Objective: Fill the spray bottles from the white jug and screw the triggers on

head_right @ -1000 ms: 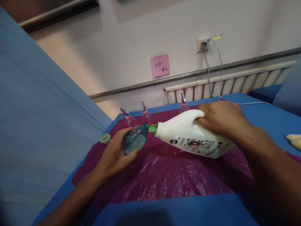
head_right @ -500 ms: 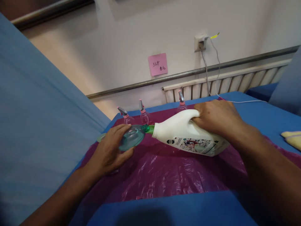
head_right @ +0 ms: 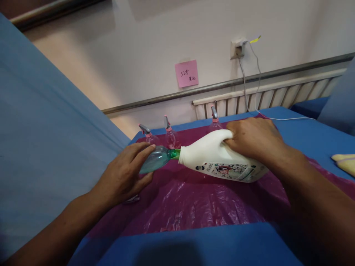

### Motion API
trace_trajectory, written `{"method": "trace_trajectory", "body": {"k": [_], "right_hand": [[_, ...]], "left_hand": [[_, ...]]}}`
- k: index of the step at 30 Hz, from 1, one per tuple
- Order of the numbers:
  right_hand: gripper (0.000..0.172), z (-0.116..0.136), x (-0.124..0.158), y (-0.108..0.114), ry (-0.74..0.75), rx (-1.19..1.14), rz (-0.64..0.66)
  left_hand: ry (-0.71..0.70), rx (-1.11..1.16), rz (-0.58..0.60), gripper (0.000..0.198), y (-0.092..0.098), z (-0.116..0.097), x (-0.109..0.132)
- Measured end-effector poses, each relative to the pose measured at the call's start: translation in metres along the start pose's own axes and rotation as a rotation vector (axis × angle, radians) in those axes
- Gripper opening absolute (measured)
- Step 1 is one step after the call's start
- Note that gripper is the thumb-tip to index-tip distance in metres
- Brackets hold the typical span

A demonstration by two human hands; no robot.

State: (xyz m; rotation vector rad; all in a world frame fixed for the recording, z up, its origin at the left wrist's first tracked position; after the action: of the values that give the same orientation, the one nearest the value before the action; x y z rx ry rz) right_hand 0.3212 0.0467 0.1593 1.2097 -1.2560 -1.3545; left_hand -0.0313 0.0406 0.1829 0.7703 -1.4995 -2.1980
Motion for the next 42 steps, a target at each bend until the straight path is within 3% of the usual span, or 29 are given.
{"method": "trace_trajectory", "body": {"k": [26,42], "right_hand": [[0.028,0.001,0.000,0.003,0.024,-0.050,-0.007],[0.039,0.002,0.000,0.000,-0.033,-0.013,0.074]], "left_hand": [[-0.029,-0.059,0.120,0.074,0.007,0.000,-0.012],[-0.046,-0.106,0.150,0.077,0.011,-0.001,-0.016]]}}
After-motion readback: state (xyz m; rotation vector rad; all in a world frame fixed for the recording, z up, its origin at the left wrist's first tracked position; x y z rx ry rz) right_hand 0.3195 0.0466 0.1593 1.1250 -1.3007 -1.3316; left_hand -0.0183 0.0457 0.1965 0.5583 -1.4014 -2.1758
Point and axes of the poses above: each hand's wrist, its own x-axis away from the middle knuckle, its own y-axis out of the back of the hand, z = x × y, the point moved 8 cm from there along -x, towards the middle knuckle, and after that the axes turned 8 degrees about z, right-handed, at the moved point
